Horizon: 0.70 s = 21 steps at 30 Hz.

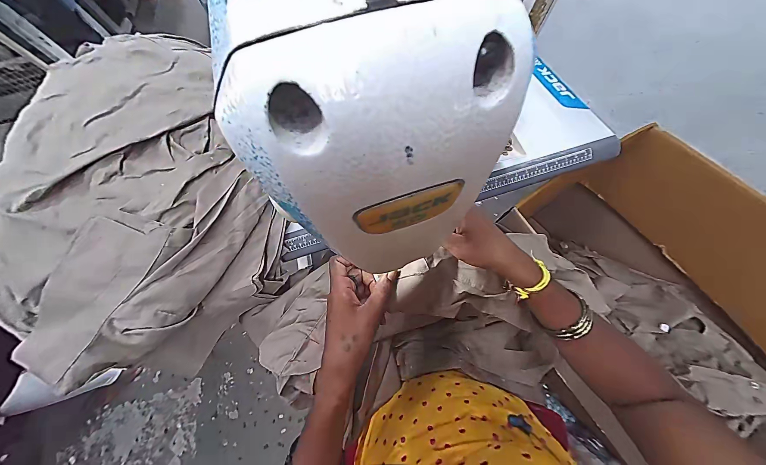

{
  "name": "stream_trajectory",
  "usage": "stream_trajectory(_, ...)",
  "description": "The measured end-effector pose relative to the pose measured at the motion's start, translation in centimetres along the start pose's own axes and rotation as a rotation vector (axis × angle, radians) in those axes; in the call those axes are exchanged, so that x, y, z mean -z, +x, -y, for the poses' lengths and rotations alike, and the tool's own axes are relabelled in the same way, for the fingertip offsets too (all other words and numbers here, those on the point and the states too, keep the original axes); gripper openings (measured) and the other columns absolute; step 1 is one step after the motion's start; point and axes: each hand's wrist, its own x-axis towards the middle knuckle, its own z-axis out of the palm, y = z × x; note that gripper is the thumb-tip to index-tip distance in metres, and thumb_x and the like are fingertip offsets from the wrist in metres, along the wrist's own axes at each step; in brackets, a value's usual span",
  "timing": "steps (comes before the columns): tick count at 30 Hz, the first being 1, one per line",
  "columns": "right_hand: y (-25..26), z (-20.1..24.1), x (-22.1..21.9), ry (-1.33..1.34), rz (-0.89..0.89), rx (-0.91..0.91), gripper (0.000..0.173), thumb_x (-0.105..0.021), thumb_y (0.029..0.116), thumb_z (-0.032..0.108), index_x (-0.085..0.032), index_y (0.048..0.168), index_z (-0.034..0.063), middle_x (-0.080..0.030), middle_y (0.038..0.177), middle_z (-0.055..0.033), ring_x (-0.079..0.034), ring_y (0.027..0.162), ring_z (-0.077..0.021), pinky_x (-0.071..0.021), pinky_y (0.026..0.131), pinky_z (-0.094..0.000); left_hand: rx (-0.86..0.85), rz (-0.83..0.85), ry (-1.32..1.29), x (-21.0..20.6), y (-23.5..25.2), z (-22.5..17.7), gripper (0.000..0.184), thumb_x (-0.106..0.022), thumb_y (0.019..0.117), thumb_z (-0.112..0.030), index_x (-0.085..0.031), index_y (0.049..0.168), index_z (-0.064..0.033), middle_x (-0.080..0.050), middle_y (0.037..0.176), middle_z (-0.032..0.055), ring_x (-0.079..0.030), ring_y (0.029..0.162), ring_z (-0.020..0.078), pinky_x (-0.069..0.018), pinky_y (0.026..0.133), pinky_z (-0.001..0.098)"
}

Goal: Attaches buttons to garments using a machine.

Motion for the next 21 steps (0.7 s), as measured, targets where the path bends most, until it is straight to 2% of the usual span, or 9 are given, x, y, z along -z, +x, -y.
stream_trajectory(6, 0.0, 0.2, -0.2, 0.001, 0.0, -0.06, 0.011, -0.067, 0.0955, 0.01, -0.058, 0.102, 0.0096, -0.055, 0.071, 0.0064, -0.053, 0.063, 0.0005, -0.0449, 0.059, -0.0197, 0.03, 0.01, 0.004, 0.1, 0.3, -0.3, 0.031, -0.067, 0.0929, -0.01, -0.046, 0.115, -0.0027, -0.053, 0.068, -0.003, -0.052, 0.051, 0.0048, -0.0464, 0.046, 0.0188)
stream_trajectory(10, 0.2, 0.2, 0.5, -0.06, 0.057, -0.087, 0.015, -0.069, 0.0968, 0.016, -0.06, 0.105, 0.0079, -0.061, 0.077, 0.0028, -0.057, 0.067, -0.0029, -0.0493, 0.064, -0.0237, -0.036, -0.025, 0.004, 0.2, -0.1, 0.2, 0.029, -0.065, 0.0926, -0.009, -0.046, 0.113, -0.0011, -0.057, 0.078, -0.0026, -0.056, 0.064, 0.0016, -0.0488, 0.059, 0.0162)
stream_trajectory(12, 1.0, -1.2, 1.9, -0.27, -0.05, 0.003, 0.019, -0.072, 0.0946, 0.022, -0.07, 0.103, 0.0051, -0.068, 0.085, -0.0048, -0.064, 0.078, -0.015, -0.0529, 0.071, -0.0372, -0.063, -0.052, 0.065, 0.2, -1.1, 0.5, 0.025, -0.06, 0.0959, -0.015, -0.047, 0.11, 0.0003, -0.055, 0.083, -0.0043, -0.054, 0.068, -0.0027, -0.0468, 0.062, 0.0139)
stream_trajectory(14, 2.3, -4.4, 3.6, -0.583, -0.202, 0.093, 0.027, -0.07, 0.0958, 0.026, -0.074, 0.109, 0.0038, -0.071, 0.108, -0.0173, -0.066, 0.106, -0.0366, -0.0526, 0.087, -0.0558, -0.108, 0.016, 0.148, 0.7, -2.9, 1.7, 0.034, -0.058, 0.0986, -0.03, -0.049, 0.111, 0.0004, -0.056, 0.088, -0.0063, -0.055, 0.075, -0.0063, -0.0484, 0.069, 0.0132)
stream_trajectory(15, 3.1, -5.8, 4.4, -0.712, -0.226, 0.084, 0.032, -0.07, 0.0965, 0.029, -0.072, 0.116, 0.0034, -0.068, 0.117, -0.021, -0.062, 0.115, -0.0433, -0.0479, 0.091, -0.0618, -0.132, 0.089, 0.218, 1.1, -3.7, 2.4, 0.049, -0.059, 0.0983, -0.041, -0.052, 0.117, 0.0035, -0.061, 0.094, -0.0033, -0.059, 0.082, -0.0044, -0.052, 0.075, 0.0166)
stream_trajectory(16, 3.8, -7.0, 4.9, -0.8, -0.229, 0.076, 0.037, -0.07, 0.096, 0.032, -0.071, 0.121, 0.0038, -0.066, 0.121, -0.0217, -0.058, 0.117, -0.0458, -0.0431, 0.091, -0.0655, -0.152, 0.168, 0.286, 1.5, -4.4, 3.1, 0.06, -0.06, 0.0968, -0.049, -0.056, 0.121, 0.0053, -0.067, 0.099, 0.001, -0.065, 0.088, 0.0, -0.0564, 0.08, 0.0225)
stream_trajectory(17, 4.6, -7.8, 5.1, -0.872, -0.227, 0.069, 0.041, -0.071, 0.0944, 0.035, -0.07, 0.123, 0.005, -0.066, 0.121, -0.0206, -0.059, 0.117, -0.0455, -0.0413, 0.092, -0.0686, -0.156, 0.253, 0.315, 1.8, -4.7, 3.5, 0.062, -0.062, 0.0961, -0.05, -0.061, 0.123, 0.0061, -0.072, 0.101, 0.0047, -0.068, 0.09, 0.0051, -0.0587, 0.082, 0.0289)
stream_trajectory(19, 5.8, -8.6, 4.9, -0.943, -0.207, 0.058, 0.044, -0.077, 0.0899, 0.033, -0.069, 0.123, 0.004, -0.066, 0.118, -0.0196, -0.06, 0.111, -0.0435, -0.0412, 0.088, -0.066, -0.087, 0.388, 0.201, 1.8, -5.1, 2.8, 0.036, -0.065, 0.0981, -0.037, -0.068, 0.112, -0.0042, -0.074, 0.091, -0.0041, -0.07, 0.081, 0.001, -0.0602, 0.075, 0.0235)
stream_trajectory(21, 6.6, -9.2, 4.5, -0.977, -0.201, 0.067, 0.042, -0.08, 0.086, 0.028, -0.07, 0.117, 0.0015, -0.065, 0.115, -0.0203, -0.06, 0.108, -0.0434, -0.0416, 0.083, -0.0627, 0.061, 0.483, -0.133, 1.5, -5.6, 0.2, 0.013, -0.057, 0.1041, -0.023, -0.067, 0.108, -0.0161, -0.074, 0.088, -0.0094, -0.068, 0.073, -0.0014, -0.0582, 0.065, 0.0186)
